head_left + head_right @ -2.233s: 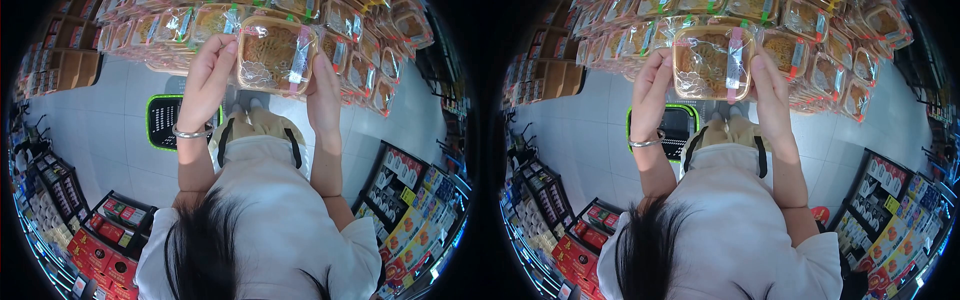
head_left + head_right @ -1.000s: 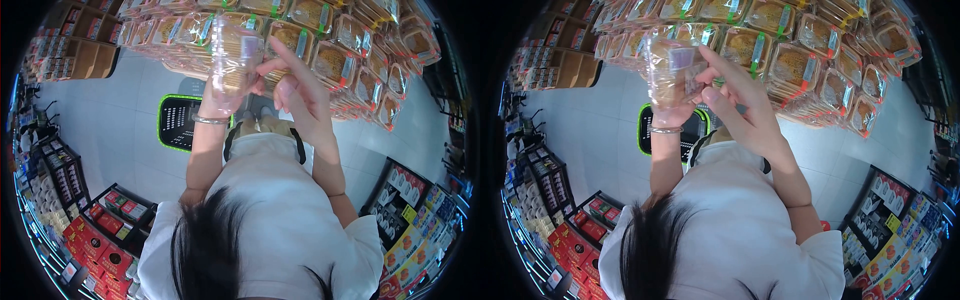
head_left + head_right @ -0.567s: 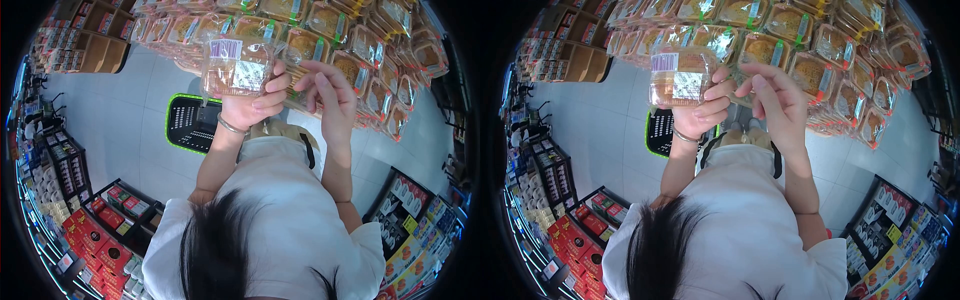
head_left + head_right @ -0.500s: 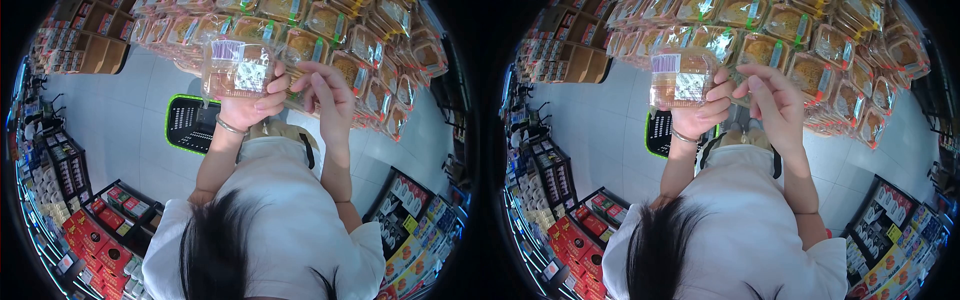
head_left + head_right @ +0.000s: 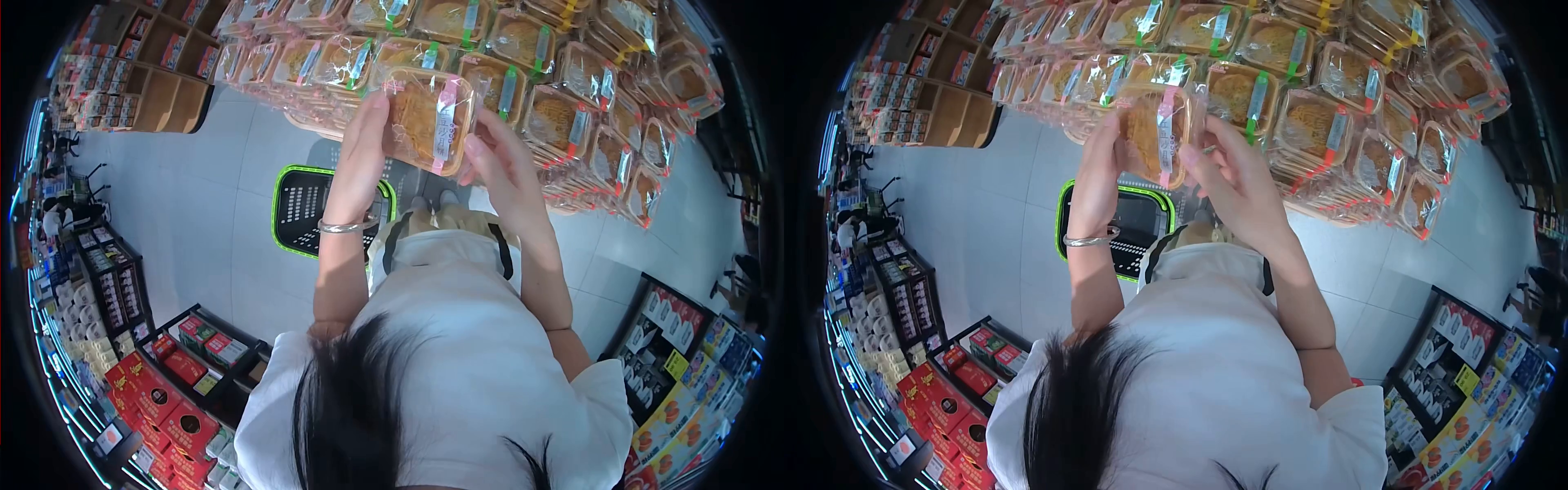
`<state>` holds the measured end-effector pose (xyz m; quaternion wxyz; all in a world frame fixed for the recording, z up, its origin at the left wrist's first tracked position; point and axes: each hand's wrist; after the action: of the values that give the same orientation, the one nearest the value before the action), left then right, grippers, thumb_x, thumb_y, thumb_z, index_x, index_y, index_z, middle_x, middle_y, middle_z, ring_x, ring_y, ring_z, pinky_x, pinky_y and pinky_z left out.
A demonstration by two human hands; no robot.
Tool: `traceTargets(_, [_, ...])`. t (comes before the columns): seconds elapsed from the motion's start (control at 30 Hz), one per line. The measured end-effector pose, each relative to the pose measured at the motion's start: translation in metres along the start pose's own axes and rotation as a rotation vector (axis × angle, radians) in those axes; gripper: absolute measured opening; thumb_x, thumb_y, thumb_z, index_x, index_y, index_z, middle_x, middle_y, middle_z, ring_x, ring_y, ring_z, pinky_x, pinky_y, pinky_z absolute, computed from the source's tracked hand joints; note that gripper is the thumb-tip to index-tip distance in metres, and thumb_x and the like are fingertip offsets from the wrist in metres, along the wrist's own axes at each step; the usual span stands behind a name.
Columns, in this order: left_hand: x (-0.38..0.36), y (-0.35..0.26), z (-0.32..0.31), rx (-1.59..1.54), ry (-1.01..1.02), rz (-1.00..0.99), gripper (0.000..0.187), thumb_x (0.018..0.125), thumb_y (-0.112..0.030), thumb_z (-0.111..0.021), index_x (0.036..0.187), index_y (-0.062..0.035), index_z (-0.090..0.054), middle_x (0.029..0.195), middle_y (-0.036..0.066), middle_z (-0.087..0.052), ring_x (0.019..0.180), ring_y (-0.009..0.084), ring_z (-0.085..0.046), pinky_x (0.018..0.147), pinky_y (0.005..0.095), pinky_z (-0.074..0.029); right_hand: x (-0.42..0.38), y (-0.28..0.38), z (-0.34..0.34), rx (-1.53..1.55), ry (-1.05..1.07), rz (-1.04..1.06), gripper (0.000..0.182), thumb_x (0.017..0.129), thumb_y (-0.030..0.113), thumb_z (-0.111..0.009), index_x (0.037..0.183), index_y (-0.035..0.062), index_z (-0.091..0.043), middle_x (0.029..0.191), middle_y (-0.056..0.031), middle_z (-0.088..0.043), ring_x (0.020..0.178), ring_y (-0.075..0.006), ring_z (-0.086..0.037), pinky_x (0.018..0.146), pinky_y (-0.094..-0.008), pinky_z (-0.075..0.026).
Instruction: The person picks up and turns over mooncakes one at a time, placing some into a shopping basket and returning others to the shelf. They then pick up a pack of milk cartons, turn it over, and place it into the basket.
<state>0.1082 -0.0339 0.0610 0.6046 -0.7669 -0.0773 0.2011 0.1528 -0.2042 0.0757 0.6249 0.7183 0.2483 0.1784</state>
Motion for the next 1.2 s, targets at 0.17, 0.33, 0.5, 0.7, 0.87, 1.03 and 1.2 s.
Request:
traceTargets(0.17, [-0.016,-0.021,0.007,0.289,-0.007,-0.028,0.034,0.099,-0.027,-0.042,0.116,-0.0002,-0.055,0.091,-0.001,-0.055,0.079,0.0060,-0.047,0.073,0.0206,-0.038,-0.002,-0.002,0.004,0.006,0.003,-0.031,0.032,0.094,0.023,-0.053,0.116,-0.0004,-0.052,0.093,-0.0030,-0.058,0.072,-0.0064,-0.054,0.059,-0.0222,-0.045])
traceTargets(0.33, [-0.019,-0.019,0.009,0.185,0.038,-0.130,0.025,0.096,-0.017,-0.049,0.114,-0.0009,-0.055,0.084,-0.006,-0.051,0.067,0.0010,-0.037,0.057,0.0186,-0.033,-0.002,-0.007,0.003,0.064,-0.048,-0.022,0.026,0.096,0.023,-0.050,0.104,-0.0006,-0.057,0.081,-0.0009,-0.057,0.067,-0.0052,-0.053,0.058,-0.0217,-0.044])
traceTargets(0.5, [-0.025,-0.020,0.010,0.127,0.111,-0.183,0.033,0.094,-0.012,-0.054,0.123,0.0009,-0.049,0.098,-0.003,-0.056,0.077,0.0020,-0.045,0.068,0.0192,-0.039,0.000,-0.001,0.002,0.087,-0.093,-0.062,0.025,0.096,0.024,-0.051,0.098,0.0004,-0.059,0.074,0.0019,-0.056,0.064,-0.0046,-0.052,0.058,-0.0202,-0.042])
traceTargets(0.7, [-0.028,-0.024,0.014,0.070,0.136,-0.130,0.038,0.093,-0.013,-0.056,0.126,0.0022,-0.046,0.108,0.001,-0.057,0.090,0.0052,-0.049,0.080,0.0218,-0.041,0.004,-0.012,0.003,0.104,-0.047,-0.061,0.025,0.096,0.023,-0.051,0.102,-0.0002,-0.059,0.079,0.0002,-0.059,0.067,-0.0049,-0.054,0.059,-0.0206,-0.043])
traceTargets(0.87, [-0.027,-0.023,0.017,0.088,0.122,-0.082,0.029,0.094,-0.017,-0.054,0.117,0.0010,-0.050,0.102,0.000,-0.056,0.091,0.0050,-0.049,0.081,0.0211,-0.040,0.005,-0.010,-0.002,0.155,-0.049,-0.092,0.025,0.096,0.021,-0.050,0.105,-0.0004,-0.058,0.084,0.0007,-0.059,0.074,-0.0034,-0.052,0.064,-0.0195,-0.042])
traceTargets(1.03, [-0.021,-0.026,0.014,0.072,0.179,-0.110,0.027,0.092,-0.014,-0.057,0.115,0.0004,-0.051,0.101,0.000,-0.055,0.091,0.0050,-0.048,0.082,0.0217,-0.040,0.005,-0.008,0.004,0.172,-0.057,-0.073,0.025,0.096,0.020,-0.049,0.105,-0.0007,-0.058,0.086,0.0026,-0.058,0.080,-0.0014,-0.048,0.068,-0.0186,-0.041])
traceTargets(1.2, [-0.015,-0.027,0.010,0.045,0.189,-0.161,0.035,0.089,-0.007,-0.060,0.121,0.0008,-0.047,0.101,0.000,-0.055,0.091,0.0055,-0.049,0.082,0.0230,-0.041,0.006,0.001,0.007,0.203,-0.119,-0.049,0.027,0.096,0.023,-0.049,0.110,0.0002,-0.055,0.084,-0.0008,-0.059,0.070,-0.0051,-0.056,0.058,-0.0201,-0.046])
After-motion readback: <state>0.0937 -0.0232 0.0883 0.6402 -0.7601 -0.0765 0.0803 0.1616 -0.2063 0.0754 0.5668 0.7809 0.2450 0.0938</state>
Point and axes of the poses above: each hand's wrist, its own x-axis towards the middle knuckle, its own z-axis out of the back of the hand, y = z × x
